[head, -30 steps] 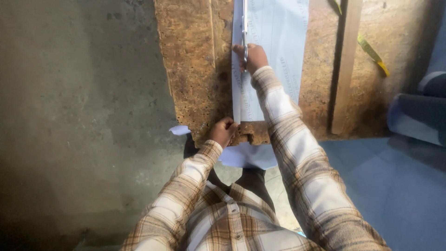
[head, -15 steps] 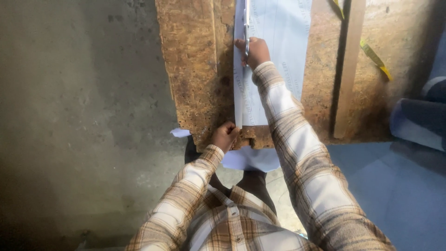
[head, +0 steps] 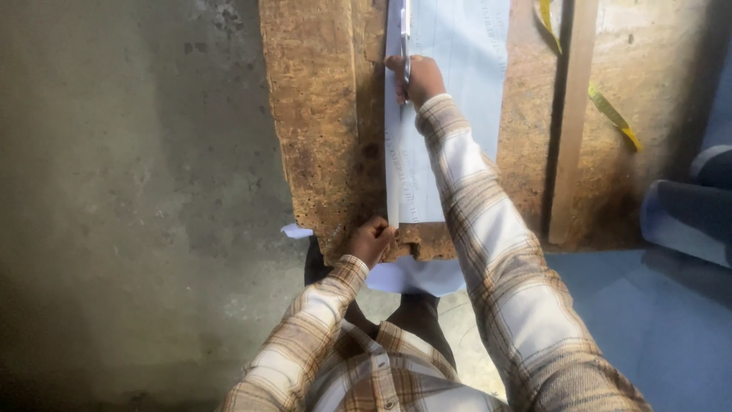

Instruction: The person uses a pair of scissors to cut a long strip of white paper on a wooden table. They hold the paper with their left hand and cut along its length with their right hand, repeating the action to trim the paper into narrower strips.

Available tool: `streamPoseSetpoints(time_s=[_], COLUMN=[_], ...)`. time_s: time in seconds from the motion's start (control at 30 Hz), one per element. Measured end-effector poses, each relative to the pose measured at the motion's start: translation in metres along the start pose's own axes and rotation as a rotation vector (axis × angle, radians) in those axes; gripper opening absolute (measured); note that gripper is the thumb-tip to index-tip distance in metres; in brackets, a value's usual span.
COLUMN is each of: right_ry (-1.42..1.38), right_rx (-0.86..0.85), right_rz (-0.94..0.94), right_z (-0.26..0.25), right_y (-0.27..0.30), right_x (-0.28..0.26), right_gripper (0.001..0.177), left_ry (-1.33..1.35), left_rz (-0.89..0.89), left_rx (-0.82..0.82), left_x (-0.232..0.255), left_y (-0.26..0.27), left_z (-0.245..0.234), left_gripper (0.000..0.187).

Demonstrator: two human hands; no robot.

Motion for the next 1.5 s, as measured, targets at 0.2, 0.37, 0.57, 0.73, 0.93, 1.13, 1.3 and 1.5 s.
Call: streamPoseSetpoints(time_s=[0.2,0.37,0.57,0.73,0.93,1.13,1.3,1.5], right_ry=[-0.127,-0.107,0.047,0.023,-0.059,-0.004,-0.062,0.082], right_rx=[0.01,0.008,-0.054,-0.002,0.033,-0.034,-0.046,0.07], right_rz=[0.084,0.05,-0.048,-0.073,0.058,0.027,0.028,-0.038], right_z=[0.0,-0.001,-0.005,-0.001,-0.001,-0.005,-0.005,-0.008], right_y=[0.001,-0.012,-0.036,-0.044,-0.034,-0.059,-0.055,-0.087], right_x=[0.003,-0.007,-0.019,-0.016,-0.026,-0.039,-0.054,-0.031], right_gripper=[0.022,0.02,0.023,0.026,0.024,0.025,0.033,0.029], left_ry=[0.104,-0.02,-0.168,-0.189,-0.085,-0.171,-0.12,-0.038], left_rz=[-0.035,-0.067,-0.055,-0.013,-0.057,-0.013,-0.032,-0.026], left_rx=[0.01,0.02,0.019,0.015,0.013,0.016,-0.024,-0.004], left_x=[-0.008,0.008,0.013,0.01,0.009,0.005,0.008,-0.014], left_y=[-0.004,0.004,0.007,0.004,0.005,0.004,0.004,-0.005], left_z=[0.004,0.001,-0.002,-0.003,-0.002,-0.003,-0.002,0.001], left_gripper=[0.023,0.022,0.021,0.022,0.02,0.022,0.023,0.025])
Point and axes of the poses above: each hand's wrist, its own y-axis away from the middle knuckle, its own z-axis out of the palm, x = y × z, the point moved 3 cm from there along -y, towards the middle knuckle, and after that the axes turned 1 degree about z, right-handed, at the moved point
